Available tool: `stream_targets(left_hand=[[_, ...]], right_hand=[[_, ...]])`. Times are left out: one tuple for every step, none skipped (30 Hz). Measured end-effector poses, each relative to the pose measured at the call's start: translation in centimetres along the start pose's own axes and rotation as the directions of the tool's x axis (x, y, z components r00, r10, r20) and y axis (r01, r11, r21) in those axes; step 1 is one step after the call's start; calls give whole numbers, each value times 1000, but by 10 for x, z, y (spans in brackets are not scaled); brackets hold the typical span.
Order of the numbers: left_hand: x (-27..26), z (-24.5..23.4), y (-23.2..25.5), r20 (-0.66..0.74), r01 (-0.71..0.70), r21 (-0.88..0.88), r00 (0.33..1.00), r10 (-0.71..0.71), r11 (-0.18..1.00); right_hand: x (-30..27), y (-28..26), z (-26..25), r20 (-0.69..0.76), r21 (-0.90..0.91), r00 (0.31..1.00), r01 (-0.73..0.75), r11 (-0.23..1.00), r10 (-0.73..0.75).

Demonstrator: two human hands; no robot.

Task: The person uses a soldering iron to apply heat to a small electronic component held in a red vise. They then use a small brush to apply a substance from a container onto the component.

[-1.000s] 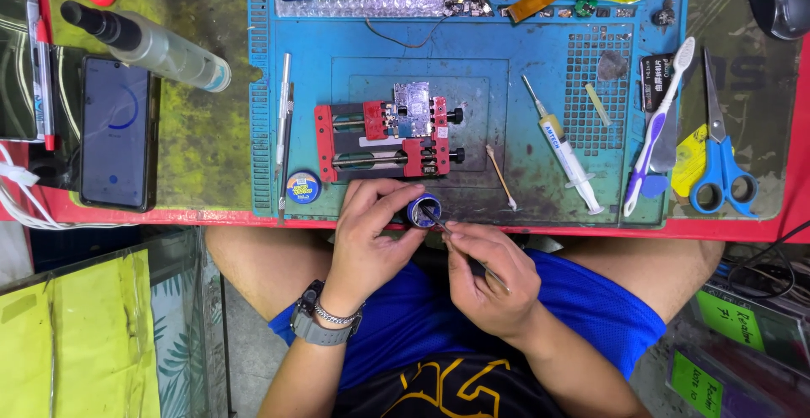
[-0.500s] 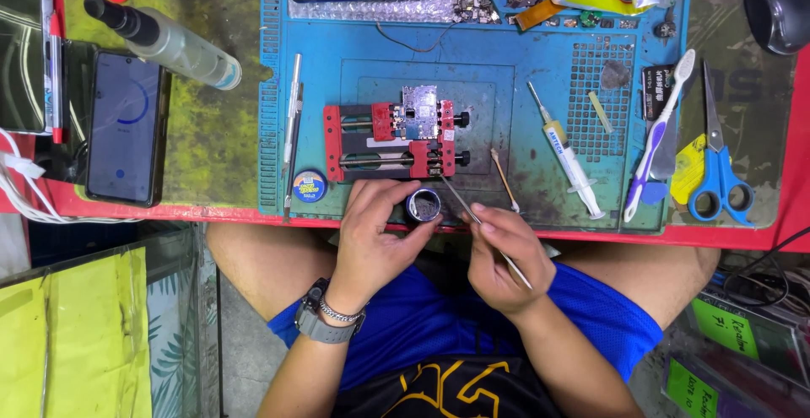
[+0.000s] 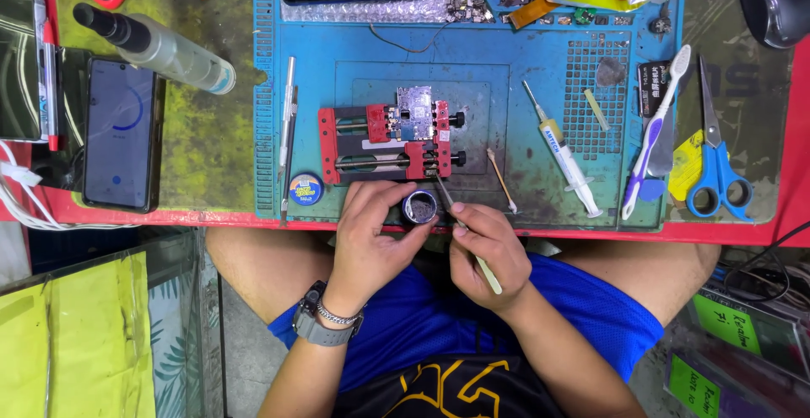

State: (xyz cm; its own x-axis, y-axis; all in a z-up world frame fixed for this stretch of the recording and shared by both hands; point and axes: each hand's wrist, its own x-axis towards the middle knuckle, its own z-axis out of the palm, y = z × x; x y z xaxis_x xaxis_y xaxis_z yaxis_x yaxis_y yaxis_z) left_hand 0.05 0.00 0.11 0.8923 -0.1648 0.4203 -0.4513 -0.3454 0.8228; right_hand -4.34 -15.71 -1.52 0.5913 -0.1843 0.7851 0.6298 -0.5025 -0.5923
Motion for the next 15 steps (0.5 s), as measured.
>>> stream_targets(left_hand=[[1, 0, 0, 1, -1, 0, 1000, 1, 1000], [0, 0, 0, 0, 0, -2, 1000, 0, 1000], [0, 0, 0, 0, 1, -5, 1000, -1, 1000], [0, 0, 0, 1, 0, -5, 1000, 0, 1000], [0, 0, -1, 0, -2, 0, 1000, 2, 1000], [-1, 0, -1, -2, -4, 6, 1000, 4, 1000], [0, 0, -1, -1, -5, 5, 1000, 5, 1000], [0, 0, 0, -1, -2, 4, 1000, 2, 1000], [0, -1, 0, -2, 1, 3, 1000, -1, 1000], [0, -1, 0, -2, 1, 4, 1000, -1, 1000], [0, -1, 0, -2, 0, 0, 1000, 0, 1000], [0, 0, 0, -3, -1, -4, 1000, 1, 1000], [0, -1, 0, -3, -1, -4, 1000, 1, 1000], [0, 0, 0, -1, 1, -3, 1000, -1, 1000], [0, 0, 0, 1, 3, -3, 1000, -3, 1000]], right_hand=[[-2, 1, 0, -1, 0, 1000, 1, 1000, -1], [-5, 2, 0, 5, -3, 1000, 9, 1000, -9], [-7, 3, 0, 11, -6, 1000, 17, 1000, -17], [-6, 4, 0, 11, -7, 1000, 17, 1000, -16], [-5, 4, 0, 20, -10, 999, 38, 999, -38], [-4, 4, 1, 30, -13, 998, 60, 998, -60], [-5, 4, 1, 28, -14, 998, 60, 998, -60], [-5, 3, 2, 33, -5, 997, 64, 998, -64], [-6, 2, 2, 38, 4, 997, 68, 998, -68], [-7, 3, 2, 37, 4, 997, 68, 998, -68], [-8, 3, 2, 35, 6, 997, 71, 997, -71], [-10, 4, 2, 33, 7, 997, 74, 997, -74], [-11, 4, 2, 34, 8, 997, 74, 997, -74], [-11, 4, 1, 38, 9, 996, 75, 997, -75], [-12, 5, 1, 41, 11, 996, 76, 997, -76]])
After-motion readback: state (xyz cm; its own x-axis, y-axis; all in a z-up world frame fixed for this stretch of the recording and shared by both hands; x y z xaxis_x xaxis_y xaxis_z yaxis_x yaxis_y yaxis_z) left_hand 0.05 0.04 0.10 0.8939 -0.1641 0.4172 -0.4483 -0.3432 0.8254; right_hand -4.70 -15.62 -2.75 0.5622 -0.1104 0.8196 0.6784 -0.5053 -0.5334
